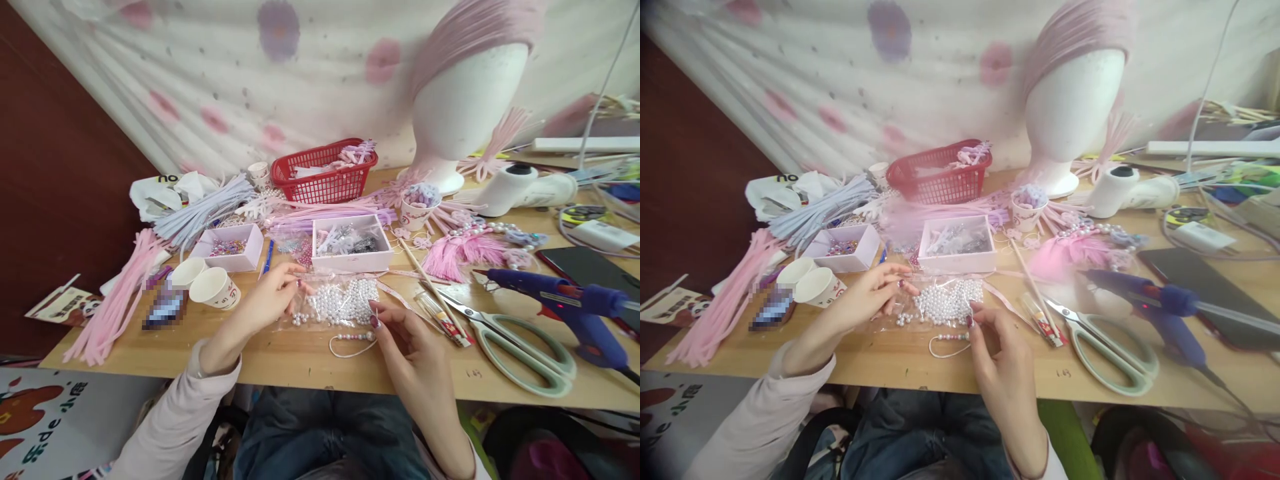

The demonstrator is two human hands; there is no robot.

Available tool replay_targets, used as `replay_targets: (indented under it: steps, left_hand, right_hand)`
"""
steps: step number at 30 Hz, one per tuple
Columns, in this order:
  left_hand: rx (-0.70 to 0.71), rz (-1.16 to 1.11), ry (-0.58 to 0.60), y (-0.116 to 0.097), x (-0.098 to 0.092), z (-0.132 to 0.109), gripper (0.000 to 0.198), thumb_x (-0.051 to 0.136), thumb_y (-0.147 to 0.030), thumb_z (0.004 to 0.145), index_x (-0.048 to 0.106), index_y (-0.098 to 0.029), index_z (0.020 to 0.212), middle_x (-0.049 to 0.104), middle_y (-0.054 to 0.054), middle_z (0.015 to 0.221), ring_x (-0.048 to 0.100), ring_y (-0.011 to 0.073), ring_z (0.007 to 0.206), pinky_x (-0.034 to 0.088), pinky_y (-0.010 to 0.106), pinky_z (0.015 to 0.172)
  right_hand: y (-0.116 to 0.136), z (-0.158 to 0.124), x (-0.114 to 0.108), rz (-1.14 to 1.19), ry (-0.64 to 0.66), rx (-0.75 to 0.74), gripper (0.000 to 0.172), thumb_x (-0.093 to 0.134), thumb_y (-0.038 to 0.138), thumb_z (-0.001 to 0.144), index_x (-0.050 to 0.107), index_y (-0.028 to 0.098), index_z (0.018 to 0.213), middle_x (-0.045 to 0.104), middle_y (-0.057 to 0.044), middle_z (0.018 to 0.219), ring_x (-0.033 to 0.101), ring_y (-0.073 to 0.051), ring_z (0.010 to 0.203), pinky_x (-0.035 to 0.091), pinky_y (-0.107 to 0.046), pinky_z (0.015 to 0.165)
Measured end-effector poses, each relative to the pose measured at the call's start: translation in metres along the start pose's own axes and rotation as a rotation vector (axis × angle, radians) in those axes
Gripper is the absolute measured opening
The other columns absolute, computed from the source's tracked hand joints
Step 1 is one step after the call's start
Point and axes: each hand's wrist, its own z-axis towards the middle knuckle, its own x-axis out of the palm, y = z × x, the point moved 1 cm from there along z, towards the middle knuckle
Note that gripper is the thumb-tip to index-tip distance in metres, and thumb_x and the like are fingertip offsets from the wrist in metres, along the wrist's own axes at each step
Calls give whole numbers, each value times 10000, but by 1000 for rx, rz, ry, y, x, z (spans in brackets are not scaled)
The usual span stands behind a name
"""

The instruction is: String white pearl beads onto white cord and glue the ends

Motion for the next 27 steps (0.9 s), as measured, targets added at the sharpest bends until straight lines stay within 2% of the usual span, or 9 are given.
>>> replay_targets:
  steps: [2, 4, 7, 11, 15, 18, 20, 22, 27]
  left_hand:
    - [-121, -193, 118, 0, 3, 3, 212, 511, -159, 862, 594, -140, 1056, 750, 72, 855, 389, 45, 382, 308, 193, 387]
    - [-181, -275, 176, -1, 4, 4, 145, 543, -158, 830, 591, -143, 967, 749, 70, 816, 367, 29, 377, 255, 175, 370]
    - [-216, -268, 212, -2, 3, 7, 111, 555, -136, 789, 573, -163, 894, 766, 61, 783, 354, 27, 358, 191, 171, 351]
    - [-239, -232, 293, -6, 2, 11, 144, 559, -95, 776, 659, -141, 870, 772, 51, 725, 320, 25, 335, 142, 185, 343]
    - [-191, -222, 287, -10, 5, 11, 245, 540, -47, 797, 726, -143, 923, 785, 43, 811, 321, 7, 352, 183, 185, 367]
    - [-160, -141, 273, -6, 6, 10, 244, 599, -40, 777, 734, -146, 950, 790, 42, 864, 416, 13, 373, 234, 182, 379]
    - [-147, -76, 221, -1, 6, 10, 188, 704, -94, 755, 697, -136, 939, 778, 28, 788, 453, 33, 379, 260, 181, 375]
    - [-136, -48, 156, 4, 7, 11, 218, 779, -168, 741, 652, -141, 915, 761, 12, 721, 450, 47, 384, 276, 180, 371]
    - [-76, -1, 89, 9, 14, 12, 177, 697, -308, 863, 636, -146, 828, 781, 56, 755, 427, 54, 404, 288, 185, 383]
  right_hand:
    - [1, 1, 0, -10, 1, -6, 94, 602, 332, 948, 620, 241, 936, 731, -131, 1185, 689, -317, 1148, 527, -536, 993]
    - [2, 1, -1, -16, 6, -14, 93, 603, 328, 950, 623, 238, 936, 733, -130, 1177, 693, -315, 1139, 529, -534, 987]
    - [4, 2, -1, -10, 16, -18, 90, 607, 324, 951, 627, 237, 940, 733, -125, 1180, 695, -310, 1136, 526, -537, 992]
    - [5, 2, -1, -22, 15, -6, 108, 604, 338, 946, 623, 232, 935, 733, -138, 1182, 697, -317, 1130, 525, -550, 989]
    - [4, 1, -2, -23, 14, 7, 123, 613, 360, 937, 621, 237, 929, 733, -137, 1185, 695, -332, 1135, 505, -587, 1002]
    - [2, 1, -3, -20, 17, 18, 132, 629, 376, 929, 625, 245, 919, 737, -123, 1186, 692, -338, 1141, 498, -600, 1008]
    - [1, 2, -3, -22, 20, 20, 139, 636, 383, 926, 629, 244, 919, 738, -122, 1185, 690, -336, 1146, 501, -591, 1010]
    - [-1, 2, -2, -29, 18, 14, 150, 634, 388, 929, 637, 239, 926, 739, -126, 1181, 692, -331, 1142, 512, -571, 1004]
    - [-2, 2, -3, -61, 12, -4, 173, 637, 402, 932, 655, 230, 936, 739, -145, 1188, 698, -332, 1126, 536, -536, 974]
